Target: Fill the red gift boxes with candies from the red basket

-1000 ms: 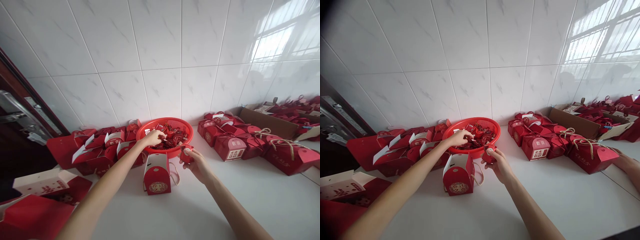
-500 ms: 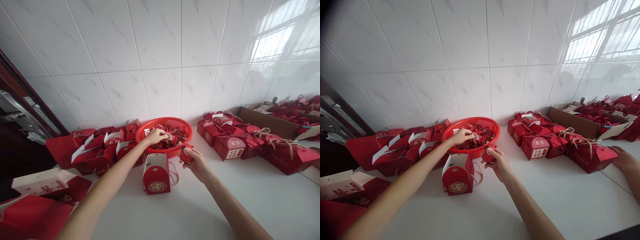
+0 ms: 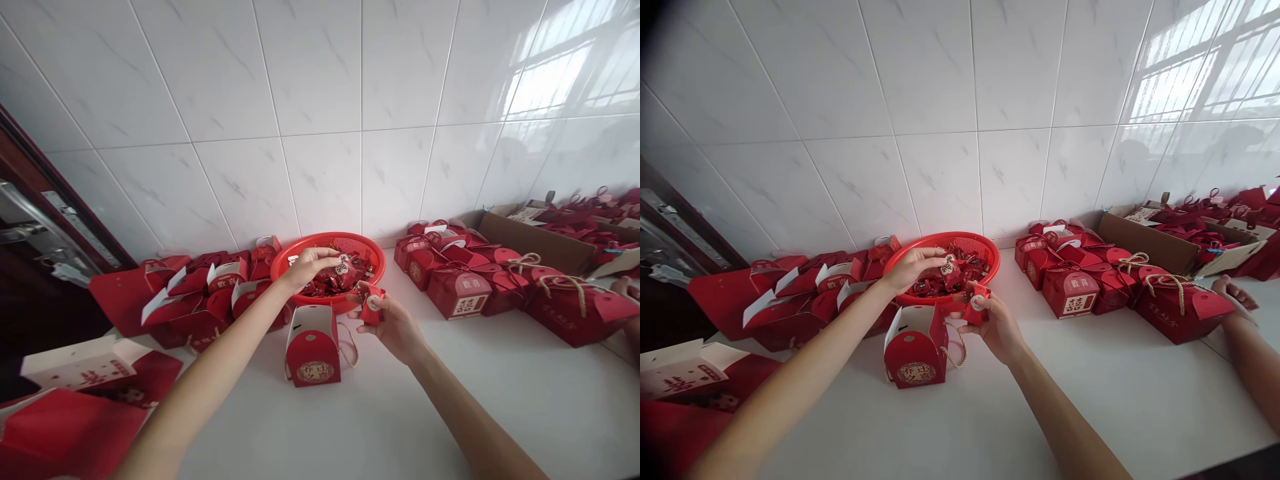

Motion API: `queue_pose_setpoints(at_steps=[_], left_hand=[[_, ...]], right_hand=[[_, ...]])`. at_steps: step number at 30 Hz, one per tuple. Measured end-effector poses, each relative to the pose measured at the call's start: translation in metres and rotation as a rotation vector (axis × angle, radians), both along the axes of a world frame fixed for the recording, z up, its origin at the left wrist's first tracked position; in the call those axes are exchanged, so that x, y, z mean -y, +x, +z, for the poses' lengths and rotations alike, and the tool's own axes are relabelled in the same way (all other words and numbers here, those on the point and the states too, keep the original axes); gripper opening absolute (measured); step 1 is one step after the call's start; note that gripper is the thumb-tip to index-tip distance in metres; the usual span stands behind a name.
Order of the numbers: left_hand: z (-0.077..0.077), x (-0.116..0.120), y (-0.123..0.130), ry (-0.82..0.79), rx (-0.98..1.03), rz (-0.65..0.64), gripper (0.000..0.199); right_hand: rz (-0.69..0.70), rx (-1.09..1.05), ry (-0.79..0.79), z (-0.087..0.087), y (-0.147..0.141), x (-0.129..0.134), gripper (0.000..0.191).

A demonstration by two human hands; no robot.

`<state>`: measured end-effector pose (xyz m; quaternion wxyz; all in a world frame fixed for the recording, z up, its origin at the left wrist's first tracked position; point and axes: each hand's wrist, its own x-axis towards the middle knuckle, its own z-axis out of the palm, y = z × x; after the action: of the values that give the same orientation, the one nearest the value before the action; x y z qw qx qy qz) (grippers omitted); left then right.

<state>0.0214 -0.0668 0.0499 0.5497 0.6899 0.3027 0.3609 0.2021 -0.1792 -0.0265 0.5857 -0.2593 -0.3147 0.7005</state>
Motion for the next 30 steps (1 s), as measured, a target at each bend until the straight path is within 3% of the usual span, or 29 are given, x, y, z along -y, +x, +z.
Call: queue_pose_setpoints(at_steps=[8,12,15,18,22,26,30], left_hand=[[0.005,0.016,0.007,0.194,-0.212,-0.081,0.023],[0.009,-0.001,-0.010,0.423,-0.551,0.113,0.020],[0.012,-0.016,-0.027,0.439,-0.743,0.190,0.017],[0.014,-0.017,-0.030,0.305,-0.593,0.065,0.018],[0.015,0.009,-0.007,0.240,-0.372,-0.163,0.026],[0.015,0.032,0.024,0.474,-0.498,-0.168,0.020],[0.015,0.019,0.033,0.544,-0.517,-0.108,0.022]], right_hand=[[-0.041,0.034,0.005,-0.006,0.001,-0.004,0.027],[-0.073,0.069,0.029,-0.005,0.002,-0.003,0.036],[-0.098,0.095,0.046,-0.005,0.003,-0.002,0.033],[-0.113,0.116,0.057,-0.007,0.001,-0.002,0.024],[-0.134,0.123,0.047,-0.009,-0.004,-0.001,0.027],[-0.156,0.112,0.052,-0.006,-0.006,0.001,0.040],[-0.161,0.122,0.060,-0.003,-0.003,0.002,0.040]])
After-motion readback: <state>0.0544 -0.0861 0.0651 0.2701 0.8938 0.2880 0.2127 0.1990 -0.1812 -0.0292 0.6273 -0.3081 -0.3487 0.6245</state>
